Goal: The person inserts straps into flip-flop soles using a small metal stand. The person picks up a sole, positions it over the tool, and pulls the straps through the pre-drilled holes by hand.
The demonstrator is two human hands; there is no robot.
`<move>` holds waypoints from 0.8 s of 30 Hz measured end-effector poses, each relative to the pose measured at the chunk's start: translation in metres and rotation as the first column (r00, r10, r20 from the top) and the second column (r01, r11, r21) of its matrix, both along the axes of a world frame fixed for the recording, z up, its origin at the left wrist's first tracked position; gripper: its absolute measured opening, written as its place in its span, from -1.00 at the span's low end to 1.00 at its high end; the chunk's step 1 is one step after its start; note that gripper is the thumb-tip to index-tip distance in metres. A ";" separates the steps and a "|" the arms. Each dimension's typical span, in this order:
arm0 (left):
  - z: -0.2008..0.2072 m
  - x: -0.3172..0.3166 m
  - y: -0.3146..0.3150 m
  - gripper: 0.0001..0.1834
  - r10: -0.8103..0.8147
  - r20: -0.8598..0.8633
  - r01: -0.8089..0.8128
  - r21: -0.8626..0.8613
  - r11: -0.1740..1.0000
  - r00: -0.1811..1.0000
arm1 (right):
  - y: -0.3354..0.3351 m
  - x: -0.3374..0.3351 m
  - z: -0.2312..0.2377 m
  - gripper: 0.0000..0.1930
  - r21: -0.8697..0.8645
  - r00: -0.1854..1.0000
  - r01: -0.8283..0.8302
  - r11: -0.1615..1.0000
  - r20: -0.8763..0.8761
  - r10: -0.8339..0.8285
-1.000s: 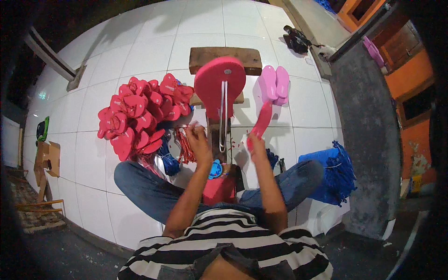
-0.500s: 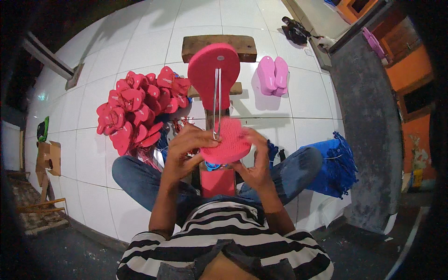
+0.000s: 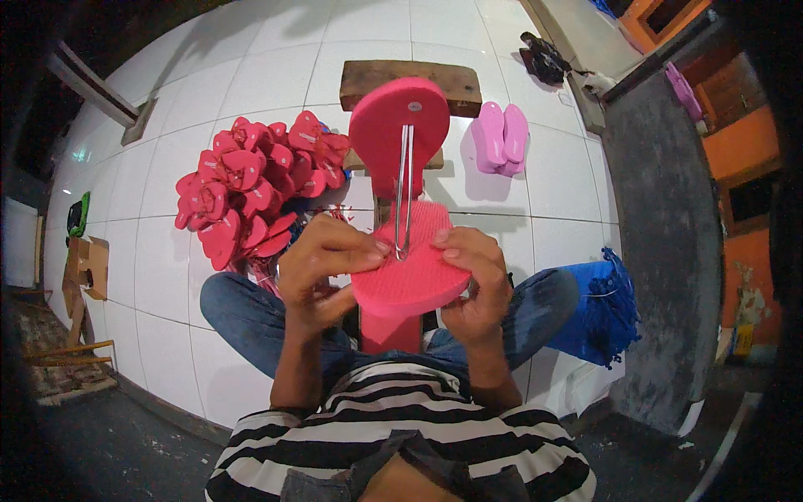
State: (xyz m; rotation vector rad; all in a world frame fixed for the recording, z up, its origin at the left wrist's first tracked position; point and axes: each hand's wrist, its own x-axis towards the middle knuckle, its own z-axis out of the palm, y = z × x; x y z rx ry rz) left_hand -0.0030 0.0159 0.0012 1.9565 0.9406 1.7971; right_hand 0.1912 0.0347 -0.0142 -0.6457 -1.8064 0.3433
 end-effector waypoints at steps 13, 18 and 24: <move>0.037 0.014 0.004 -0.65 0.131 0.433 0.108 -0.485 0.868 0.892 | -0.016 -0.019 0.044 -0.49 -0.362 0.977 0.211 0.908 0.091 -0.190; 0.028 0.008 0.012 -0.56 0.093 0.224 -0.021 -0.303 0.953 0.970 | 0.011 -0.014 0.019 -0.44 -0.202 0.993 0.061 0.977 -0.089 -0.080; 0.041 0.030 0.053 -0.38 0.340 0.038 -0.341 0.031 0.939 0.940 | 0.047 -0.032 0.045 -0.57 0.070 0.950 0.263 0.962 -0.191 -0.246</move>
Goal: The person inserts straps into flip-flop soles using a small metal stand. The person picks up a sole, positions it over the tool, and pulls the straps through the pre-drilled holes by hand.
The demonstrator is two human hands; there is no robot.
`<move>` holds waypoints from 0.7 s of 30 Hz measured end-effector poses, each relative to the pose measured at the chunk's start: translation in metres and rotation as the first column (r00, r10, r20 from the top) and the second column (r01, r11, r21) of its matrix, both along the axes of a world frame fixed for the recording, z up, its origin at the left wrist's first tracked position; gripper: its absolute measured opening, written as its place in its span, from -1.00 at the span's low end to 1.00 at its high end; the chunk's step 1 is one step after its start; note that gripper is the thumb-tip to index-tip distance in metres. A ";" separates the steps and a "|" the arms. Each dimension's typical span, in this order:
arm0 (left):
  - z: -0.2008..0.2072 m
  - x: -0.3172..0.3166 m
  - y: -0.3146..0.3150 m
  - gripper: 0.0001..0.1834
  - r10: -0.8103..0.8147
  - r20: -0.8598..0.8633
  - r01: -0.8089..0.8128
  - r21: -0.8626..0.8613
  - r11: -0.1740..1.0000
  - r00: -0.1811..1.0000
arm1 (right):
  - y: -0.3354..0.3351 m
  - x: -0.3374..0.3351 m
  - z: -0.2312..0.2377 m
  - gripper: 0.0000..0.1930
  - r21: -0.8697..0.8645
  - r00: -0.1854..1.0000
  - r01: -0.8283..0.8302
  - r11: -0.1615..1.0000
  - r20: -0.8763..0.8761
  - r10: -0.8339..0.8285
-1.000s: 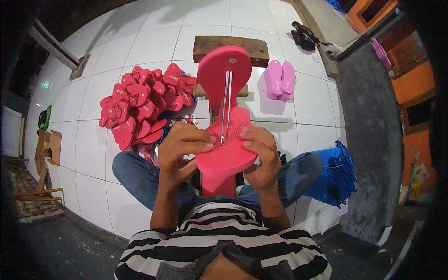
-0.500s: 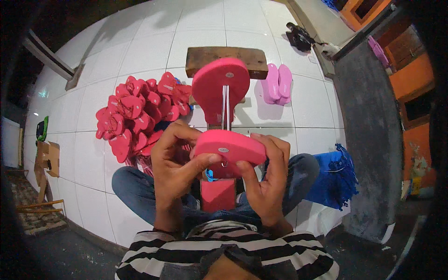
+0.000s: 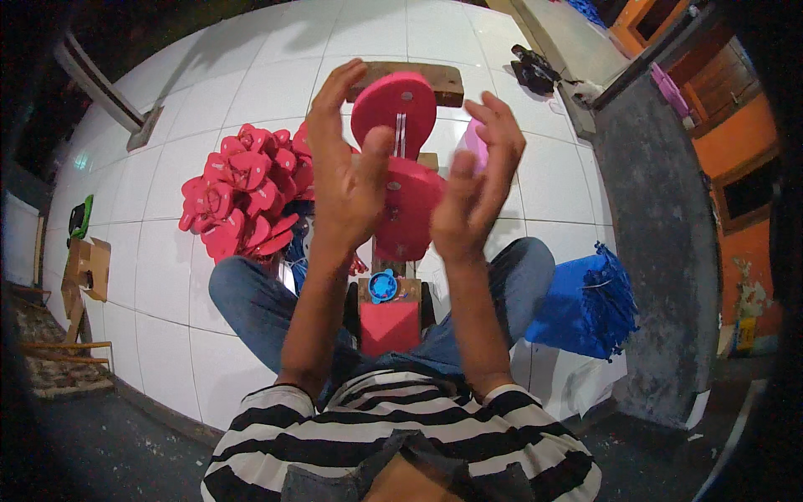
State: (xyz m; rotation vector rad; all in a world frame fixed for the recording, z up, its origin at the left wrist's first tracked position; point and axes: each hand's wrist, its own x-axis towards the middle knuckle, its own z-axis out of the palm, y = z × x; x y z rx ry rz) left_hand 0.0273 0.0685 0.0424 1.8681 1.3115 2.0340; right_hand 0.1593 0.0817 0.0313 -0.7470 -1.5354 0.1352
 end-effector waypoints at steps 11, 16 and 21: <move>-0.007 0.006 0.047 -0.45 0.286 -0.063 -0.291 -0.098 0.952 0.956 | 0.053 -0.015 -0.015 -0.76 0.031 0.972 0.232 0.972 -0.034 -0.231; -0.002 -0.001 0.087 -0.59 0.171 0.095 -0.179 0.091 0.980 0.981 | 0.098 -0.025 -0.024 -0.67 0.082 0.997 0.019 0.996 -0.079 -0.012; -0.011 0.005 0.079 -0.60 0.067 0.263 -0.091 0.082 0.992 0.962 | 0.106 -0.020 -0.033 -0.61 0.088 0.993 -0.013 0.996 -0.112 0.022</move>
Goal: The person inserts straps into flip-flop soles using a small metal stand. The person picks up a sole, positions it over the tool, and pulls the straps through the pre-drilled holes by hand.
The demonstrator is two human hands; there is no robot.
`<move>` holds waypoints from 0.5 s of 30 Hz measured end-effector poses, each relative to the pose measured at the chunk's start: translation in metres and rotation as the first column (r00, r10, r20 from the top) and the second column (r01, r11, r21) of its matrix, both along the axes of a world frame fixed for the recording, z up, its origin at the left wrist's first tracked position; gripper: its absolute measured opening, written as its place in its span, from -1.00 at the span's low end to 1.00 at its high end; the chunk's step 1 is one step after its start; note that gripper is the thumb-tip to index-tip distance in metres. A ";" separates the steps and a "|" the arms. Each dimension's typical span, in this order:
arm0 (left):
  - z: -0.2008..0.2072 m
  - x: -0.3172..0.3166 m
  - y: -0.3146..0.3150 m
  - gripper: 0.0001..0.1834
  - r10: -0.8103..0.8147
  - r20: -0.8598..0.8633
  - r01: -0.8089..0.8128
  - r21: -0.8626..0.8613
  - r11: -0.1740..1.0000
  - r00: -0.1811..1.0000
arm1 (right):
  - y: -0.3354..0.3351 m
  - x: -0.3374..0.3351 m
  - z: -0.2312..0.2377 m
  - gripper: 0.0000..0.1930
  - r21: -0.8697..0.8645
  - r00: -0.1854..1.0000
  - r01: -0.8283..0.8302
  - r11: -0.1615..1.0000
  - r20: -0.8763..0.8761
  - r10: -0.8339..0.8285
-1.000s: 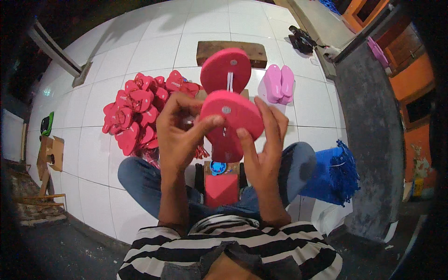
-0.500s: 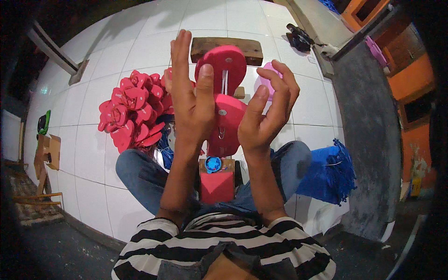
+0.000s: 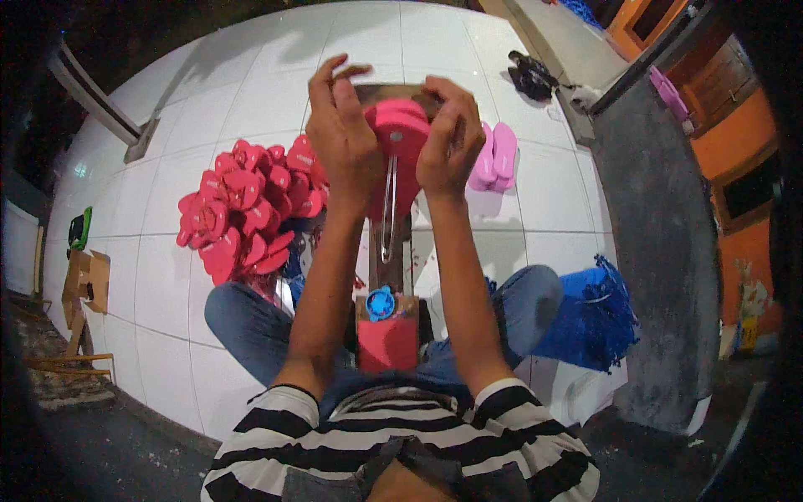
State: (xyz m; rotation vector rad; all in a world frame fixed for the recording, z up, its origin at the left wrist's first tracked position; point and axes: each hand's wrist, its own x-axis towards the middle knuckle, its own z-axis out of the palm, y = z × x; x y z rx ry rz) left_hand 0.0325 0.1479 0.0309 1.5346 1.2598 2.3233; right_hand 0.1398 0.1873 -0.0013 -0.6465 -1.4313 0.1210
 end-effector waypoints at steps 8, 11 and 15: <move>-0.151 -0.014 -0.031 -0.17 -0.108 -0.364 -0.027 -0.345 0.938 0.925 | -0.026 0.003 -0.087 -0.39 -0.277 0.981 -0.165 0.946 -0.140 0.130; -0.218 -0.031 -0.085 -0.11 -0.480 -0.350 -0.043 -0.841 0.540 0.804 | -0.062 0.023 -0.164 -0.37 -0.491 0.984 0.073 0.868 0.179 0.018; -0.294 -0.059 -0.120 -0.26 -0.758 -0.397 -0.425 -0.888 0.174 0.518 | -0.109 0.061 -0.302 -0.51 -0.794 0.910 0.401 0.457 0.403 -0.099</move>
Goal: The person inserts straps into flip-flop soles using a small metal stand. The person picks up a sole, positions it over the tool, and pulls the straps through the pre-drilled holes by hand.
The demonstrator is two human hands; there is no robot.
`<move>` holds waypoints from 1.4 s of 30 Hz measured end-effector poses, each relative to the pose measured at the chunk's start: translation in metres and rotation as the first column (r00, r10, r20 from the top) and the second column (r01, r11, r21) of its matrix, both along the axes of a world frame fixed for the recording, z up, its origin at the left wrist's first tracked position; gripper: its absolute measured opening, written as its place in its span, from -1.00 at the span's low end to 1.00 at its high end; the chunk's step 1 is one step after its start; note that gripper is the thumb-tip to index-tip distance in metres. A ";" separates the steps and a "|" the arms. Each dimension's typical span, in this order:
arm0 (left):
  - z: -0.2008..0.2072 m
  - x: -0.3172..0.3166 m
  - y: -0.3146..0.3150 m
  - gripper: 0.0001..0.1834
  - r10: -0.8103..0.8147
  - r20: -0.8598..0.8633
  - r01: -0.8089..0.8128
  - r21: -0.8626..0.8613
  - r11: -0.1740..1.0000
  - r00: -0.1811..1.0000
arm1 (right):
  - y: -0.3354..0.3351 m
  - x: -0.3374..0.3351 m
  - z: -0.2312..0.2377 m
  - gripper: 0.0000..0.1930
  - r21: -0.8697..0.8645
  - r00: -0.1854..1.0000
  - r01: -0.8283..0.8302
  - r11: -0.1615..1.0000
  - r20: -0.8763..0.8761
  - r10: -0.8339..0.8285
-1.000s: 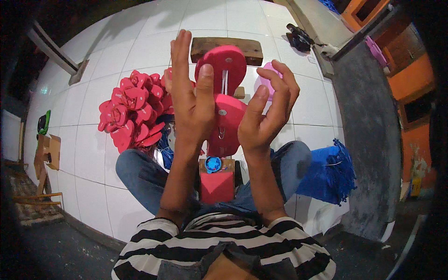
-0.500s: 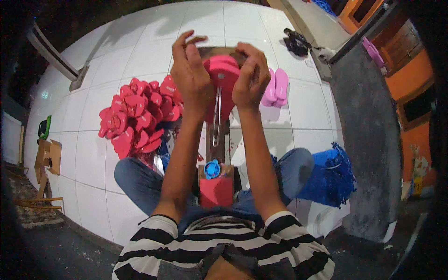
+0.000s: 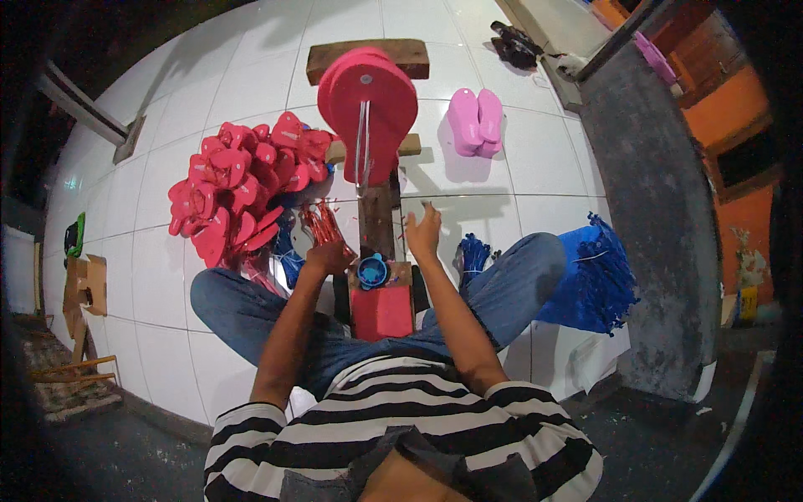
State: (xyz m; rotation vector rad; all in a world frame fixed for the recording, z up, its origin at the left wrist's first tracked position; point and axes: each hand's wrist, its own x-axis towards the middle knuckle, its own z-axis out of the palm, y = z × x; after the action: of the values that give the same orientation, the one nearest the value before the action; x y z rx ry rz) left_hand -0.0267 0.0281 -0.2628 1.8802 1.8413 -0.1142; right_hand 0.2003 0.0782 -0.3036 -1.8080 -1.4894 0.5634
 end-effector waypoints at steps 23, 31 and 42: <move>-0.191 -0.038 0.034 -0.35 0.397 0.567 -0.638 0.323 0.698 0.722 | -0.030 -0.017 -0.060 -0.77 -0.100 0.972 -0.102 0.990 -0.223 0.078; -0.036 -0.030 0.035 -0.56 0.390 0.753 -0.737 0.180 0.652 0.529 | -0.024 -0.027 -0.005 -0.82 0.051 0.940 -0.074 0.996 -0.331 0.086; 0.110 0.011 -0.032 -0.81 0.138 0.890 -0.509 0.116 0.853 0.435 | -0.045 -0.085 0.158 -0.73 0.160 0.747 -0.451 0.878 -0.471 0.469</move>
State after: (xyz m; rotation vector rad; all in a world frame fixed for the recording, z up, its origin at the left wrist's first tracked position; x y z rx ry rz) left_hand -0.0157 -0.0035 -0.1527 1.2684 1.4490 1.2094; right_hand 0.1153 0.0336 -0.1459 -1.1171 -1.5484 1.1467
